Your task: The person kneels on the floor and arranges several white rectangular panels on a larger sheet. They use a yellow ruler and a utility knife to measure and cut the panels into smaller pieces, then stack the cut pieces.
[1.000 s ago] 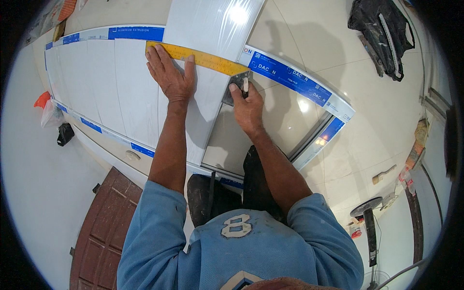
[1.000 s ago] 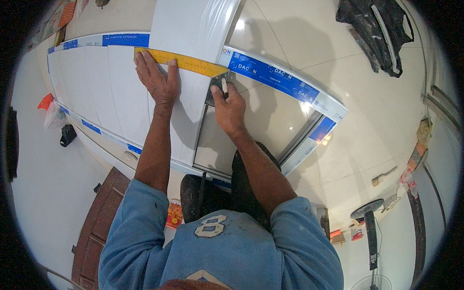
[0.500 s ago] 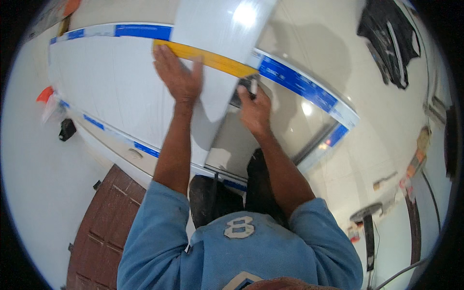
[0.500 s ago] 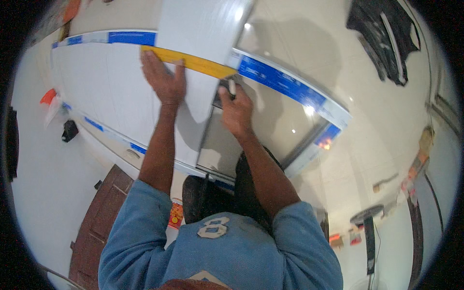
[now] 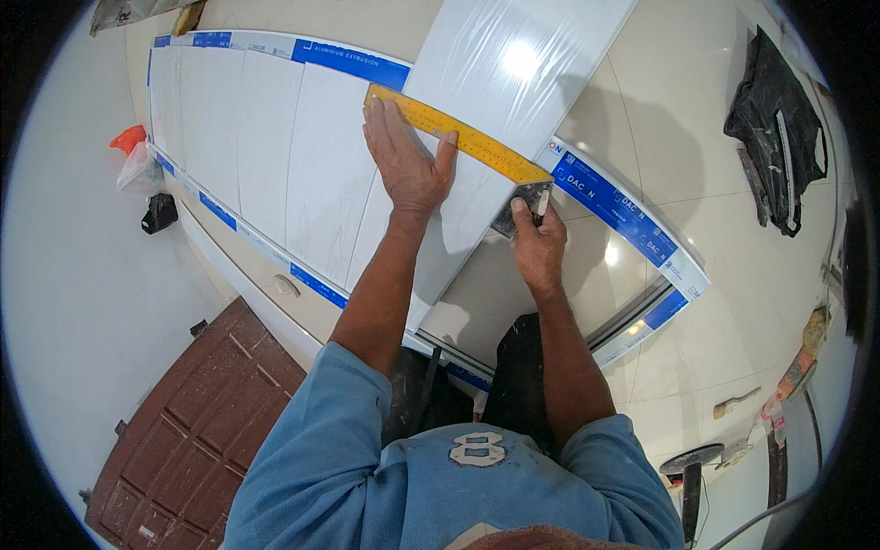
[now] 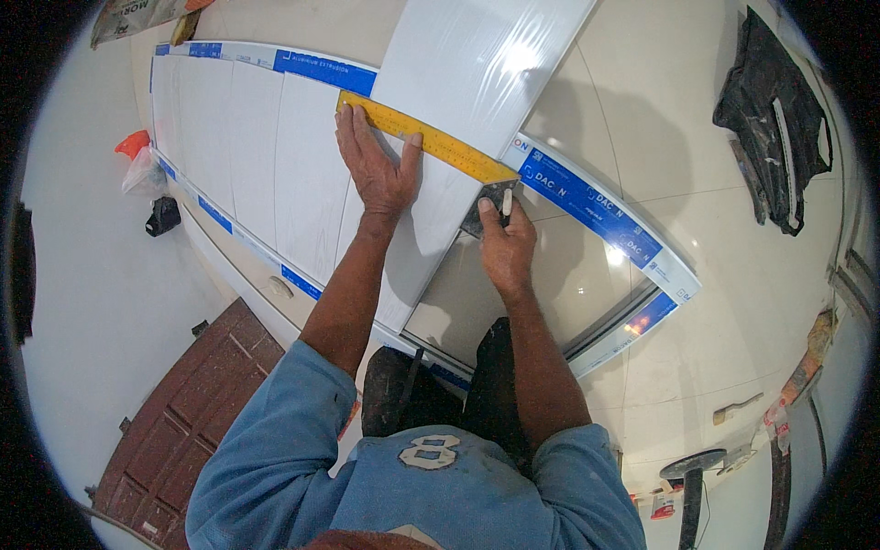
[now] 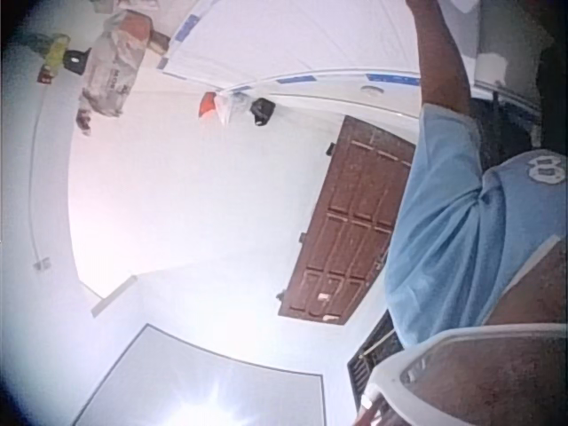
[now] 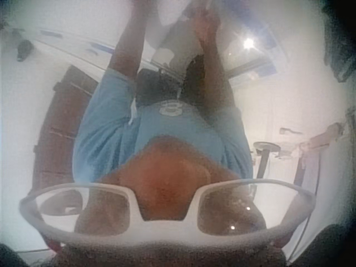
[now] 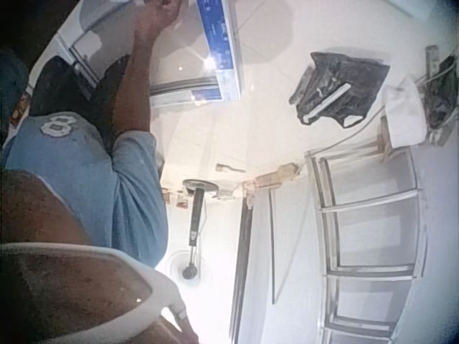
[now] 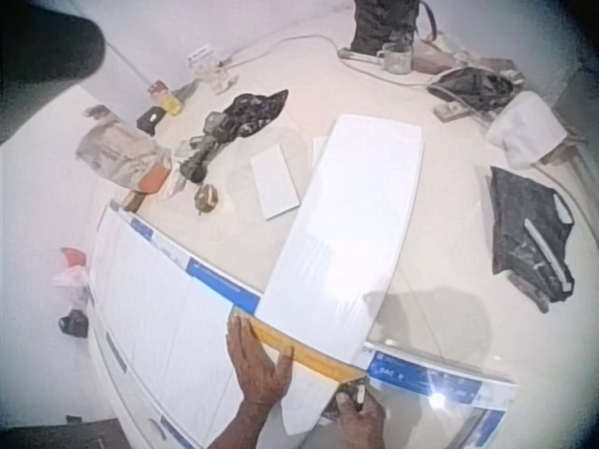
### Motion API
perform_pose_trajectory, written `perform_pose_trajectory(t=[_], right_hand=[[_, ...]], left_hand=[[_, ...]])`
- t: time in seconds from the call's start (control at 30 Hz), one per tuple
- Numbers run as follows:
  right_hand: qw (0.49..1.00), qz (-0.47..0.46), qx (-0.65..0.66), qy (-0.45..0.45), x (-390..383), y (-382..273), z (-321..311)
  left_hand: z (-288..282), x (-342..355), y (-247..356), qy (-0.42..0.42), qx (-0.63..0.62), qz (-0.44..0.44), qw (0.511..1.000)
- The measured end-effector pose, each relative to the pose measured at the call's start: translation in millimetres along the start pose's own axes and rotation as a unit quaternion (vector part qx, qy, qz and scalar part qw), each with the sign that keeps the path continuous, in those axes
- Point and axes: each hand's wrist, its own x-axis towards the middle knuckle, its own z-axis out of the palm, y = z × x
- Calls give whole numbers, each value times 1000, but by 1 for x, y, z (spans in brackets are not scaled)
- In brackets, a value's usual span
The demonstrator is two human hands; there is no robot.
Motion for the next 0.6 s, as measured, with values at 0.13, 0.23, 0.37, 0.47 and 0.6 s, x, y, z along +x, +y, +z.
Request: perform_pose_trajectory(t=[0.13,0.23,0.37,0.47,0.6], right_hand=[[1000,-1,3,-1,-2,-3,0],[1000,-4,16,10,-3,-1,0],[1000,-5,9,15,2,11,3],[999,-30,23,8,7,22,2],[996,-81,41,18,6,21,5]], left_hand=[[-2,0,2,1,0,1,1000],[0,0,3,9,4,7,1000],[3,-1,0,7,-7,-25,1000],[1,-2,-2,-10,-3,-22,1000],[2,-2,1,-14,-2,-26,1000]])
